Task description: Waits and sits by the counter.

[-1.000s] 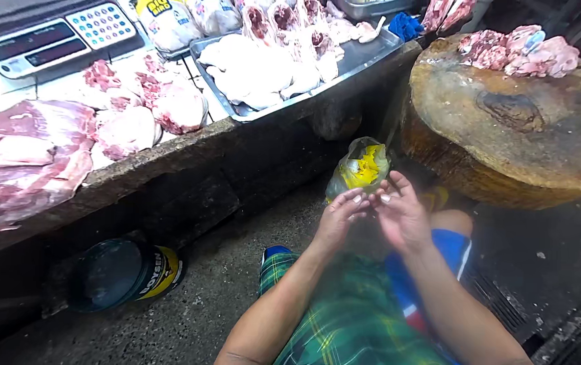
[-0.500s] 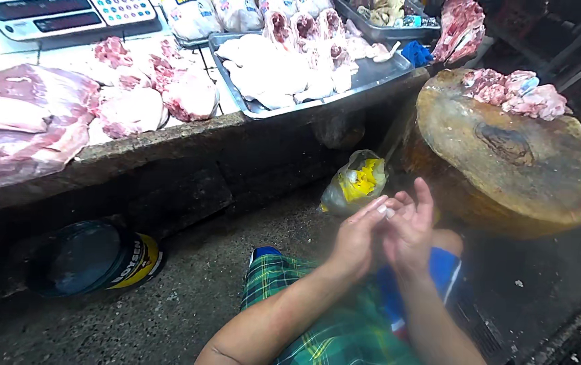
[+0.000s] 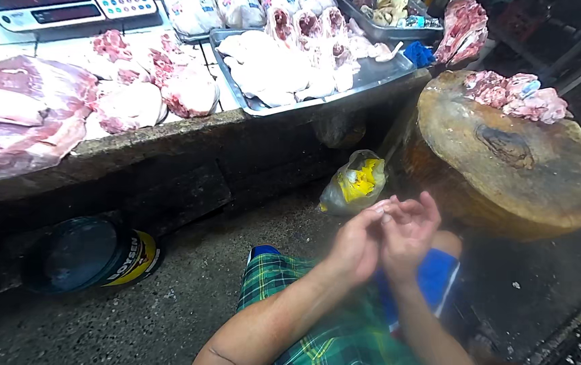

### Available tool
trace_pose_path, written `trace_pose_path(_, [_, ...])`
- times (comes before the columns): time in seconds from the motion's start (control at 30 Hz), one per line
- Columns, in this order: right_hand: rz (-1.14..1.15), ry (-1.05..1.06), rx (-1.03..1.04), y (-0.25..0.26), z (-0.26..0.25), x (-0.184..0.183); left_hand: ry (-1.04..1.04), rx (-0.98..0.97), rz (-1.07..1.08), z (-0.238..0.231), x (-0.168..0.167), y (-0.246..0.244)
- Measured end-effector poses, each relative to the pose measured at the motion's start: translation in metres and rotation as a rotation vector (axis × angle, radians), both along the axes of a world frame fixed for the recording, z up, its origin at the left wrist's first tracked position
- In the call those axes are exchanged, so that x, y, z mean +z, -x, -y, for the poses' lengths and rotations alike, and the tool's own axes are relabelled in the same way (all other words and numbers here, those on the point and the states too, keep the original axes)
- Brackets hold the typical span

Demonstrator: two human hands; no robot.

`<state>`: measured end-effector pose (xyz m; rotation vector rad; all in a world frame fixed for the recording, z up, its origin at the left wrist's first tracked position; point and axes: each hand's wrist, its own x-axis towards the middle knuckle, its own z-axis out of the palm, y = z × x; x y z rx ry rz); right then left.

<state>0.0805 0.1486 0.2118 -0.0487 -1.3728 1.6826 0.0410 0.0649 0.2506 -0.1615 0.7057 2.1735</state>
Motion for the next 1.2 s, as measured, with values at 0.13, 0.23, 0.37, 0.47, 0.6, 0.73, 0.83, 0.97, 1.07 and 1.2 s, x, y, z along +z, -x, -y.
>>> trace_pose_path(0.13, [-0.035, -0.119, -0.063, -0.001, 0.003, -0.003, -0.018, -0.005, 0.018, 0.0, 0.002, 0.0])
trace_pose_path(0.23, [-0.047, -0.115, -0.077, 0.0, 0.004, -0.004, 0.015, 0.039, -0.032, -0.002, 0.0, -0.002])
trace_pose_path(0.37, [-0.031, 0.121, 0.051, 0.0, 0.0, 0.002, 0.125, 0.115, -0.248, -0.004, -0.006, -0.006])
trace_pose_path(0.47, [0.02, 0.43, 0.188, -0.003, -0.003, 0.01, 0.181, 0.189, -0.415, -0.005, -0.015, -0.008])
trace_pose_path(0.6, [0.066, 0.587, 0.255, -0.005, -0.007, 0.011, 0.21, 0.227, -0.482, -0.006, -0.021, -0.008])
trace_pose_path(0.73, [0.07, 0.568, 0.283, -0.005, -0.01, 0.007, 0.229, 0.182, -0.47, -0.003, -0.025, -0.004])
trace_pose_path(0.83, [0.066, 0.511, 0.289, -0.004, -0.014, 0.004, 0.23, 0.115, -0.431, 0.0, -0.023, 0.004])
trace_pose_path(0.97, [0.077, 0.436, 0.275, -0.005, -0.011, 0.004, 0.286, 0.063, -0.491, 0.003, -0.023, 0.011])
trace_pose_path(1.07, [0.075, 0.444, 0.301, -0.005, -0.012, 0.003, 0.321, 0.099, -0.448, 0.001, -0.028, 0.013])
trace_pose_path(1.2, [0.084, 0.47, 0.321, -0.007, -0.015, 0.002, 0.332, 0.059, -0.413, 0.003, -0.029, 0.017])
